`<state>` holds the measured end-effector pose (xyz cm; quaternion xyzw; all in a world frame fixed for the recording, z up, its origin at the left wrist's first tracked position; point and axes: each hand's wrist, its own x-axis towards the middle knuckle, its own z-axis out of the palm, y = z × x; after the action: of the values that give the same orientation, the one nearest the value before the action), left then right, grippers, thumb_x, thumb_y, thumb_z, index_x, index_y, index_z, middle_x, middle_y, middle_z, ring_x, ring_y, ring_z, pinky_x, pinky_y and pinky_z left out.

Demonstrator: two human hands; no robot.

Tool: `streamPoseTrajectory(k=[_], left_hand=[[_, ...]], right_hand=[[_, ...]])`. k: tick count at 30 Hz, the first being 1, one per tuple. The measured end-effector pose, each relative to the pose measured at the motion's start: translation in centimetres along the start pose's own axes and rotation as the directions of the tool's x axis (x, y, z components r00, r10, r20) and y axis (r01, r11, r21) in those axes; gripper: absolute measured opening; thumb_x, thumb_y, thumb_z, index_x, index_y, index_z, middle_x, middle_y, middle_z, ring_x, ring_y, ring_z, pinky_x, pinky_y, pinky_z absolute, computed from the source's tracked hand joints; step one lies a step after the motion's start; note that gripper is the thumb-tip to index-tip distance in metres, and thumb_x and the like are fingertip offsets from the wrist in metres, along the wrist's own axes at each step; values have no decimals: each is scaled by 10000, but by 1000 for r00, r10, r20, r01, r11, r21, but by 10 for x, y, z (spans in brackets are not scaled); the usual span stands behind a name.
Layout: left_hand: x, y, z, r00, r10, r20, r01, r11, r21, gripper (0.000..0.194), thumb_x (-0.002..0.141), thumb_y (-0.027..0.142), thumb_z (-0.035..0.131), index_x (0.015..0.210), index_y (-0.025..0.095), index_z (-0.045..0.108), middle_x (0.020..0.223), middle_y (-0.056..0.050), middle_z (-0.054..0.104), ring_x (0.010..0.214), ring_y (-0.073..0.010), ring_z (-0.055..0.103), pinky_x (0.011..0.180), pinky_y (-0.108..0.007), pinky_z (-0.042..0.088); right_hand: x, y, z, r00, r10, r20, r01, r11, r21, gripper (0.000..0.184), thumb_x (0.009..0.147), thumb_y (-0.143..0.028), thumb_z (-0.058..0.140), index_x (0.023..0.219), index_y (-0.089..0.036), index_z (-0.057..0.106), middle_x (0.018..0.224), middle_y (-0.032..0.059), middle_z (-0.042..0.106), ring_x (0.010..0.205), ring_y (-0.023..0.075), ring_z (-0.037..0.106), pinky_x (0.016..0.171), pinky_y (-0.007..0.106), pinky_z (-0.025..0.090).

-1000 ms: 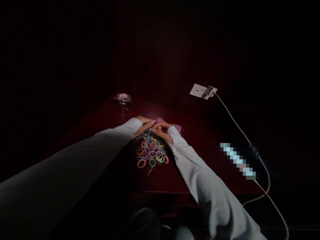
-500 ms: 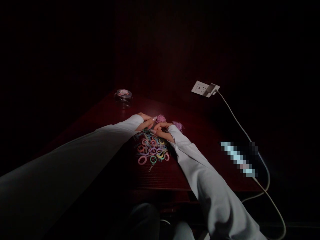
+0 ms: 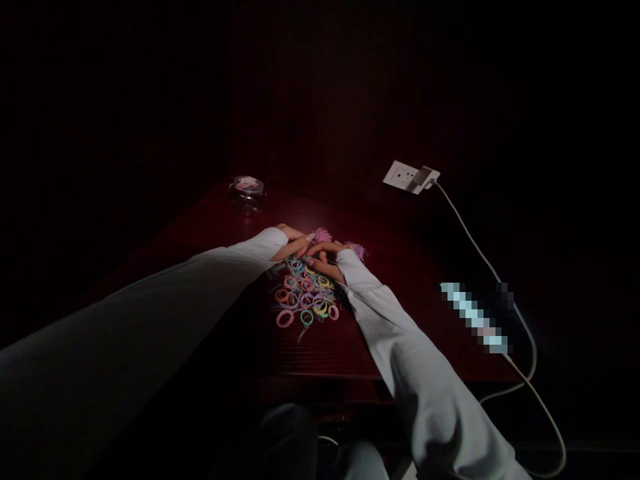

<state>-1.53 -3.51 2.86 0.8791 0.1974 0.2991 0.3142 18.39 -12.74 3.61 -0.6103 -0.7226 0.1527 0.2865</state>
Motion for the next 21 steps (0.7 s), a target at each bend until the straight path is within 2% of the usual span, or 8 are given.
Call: streamPoseTrajectory(k=[3, 7, 16, 21], left_hand=[[0, 0, 0, 1000, -1, -7, 1, 1000, 14, 630, 1066, 565, 410, 596, 187, 591, 537, 21, 499, 548, -119, 440, 610, -264, 338], [0, 1, -1, 1000, -3, 5, 3, 1000, 21, 659, 1060, 615, 404, 594, 186, 588, 533, 20, 494, 545, -118, 445, 613, -261, 351], [1, 1, -2, 1000, -23, 16, 22, 999, 26, 652, 1053, 610, 434, 593, 185, 616, 533, 16, 505, 551, -120, 445, 611, -262, 351], [3, -6, -1, 999, -41, -7, 41, 997, 65, 629, 1044, 592, 464, 599, 187, 649, 544, 7, 548, 579, -132, 488, 619, -258, 361]], right_hand=[[1, -1, 1, 998, 27, 56, -22, 996, -87, 327, 869, -544, 863, 1079, -293, 864, 699, -26, 623, 844, 185, 562, 961, 371, 325], [2, -4, 4, 996, 53, 74, -43, 991, -125, 350, 859, -537, 879, 1106, -290, 861, 677, -28, 603, 857, 188, 545, 937, 355, 299], [3, 1, 3, 1000, 19, 19, -18, 999, -27, 283, 788, -558, 923, 866, -294, 862, 654, -33, 587, 816, 180, 519, 943, 354, 313], [3, 1, -2, 1000, 10, 23, -11, 1000, 29, 367, 779, -632, 904, 878, -282, 852, 686, -21, 605, 803, 183, 508, 854, 331, 334]])
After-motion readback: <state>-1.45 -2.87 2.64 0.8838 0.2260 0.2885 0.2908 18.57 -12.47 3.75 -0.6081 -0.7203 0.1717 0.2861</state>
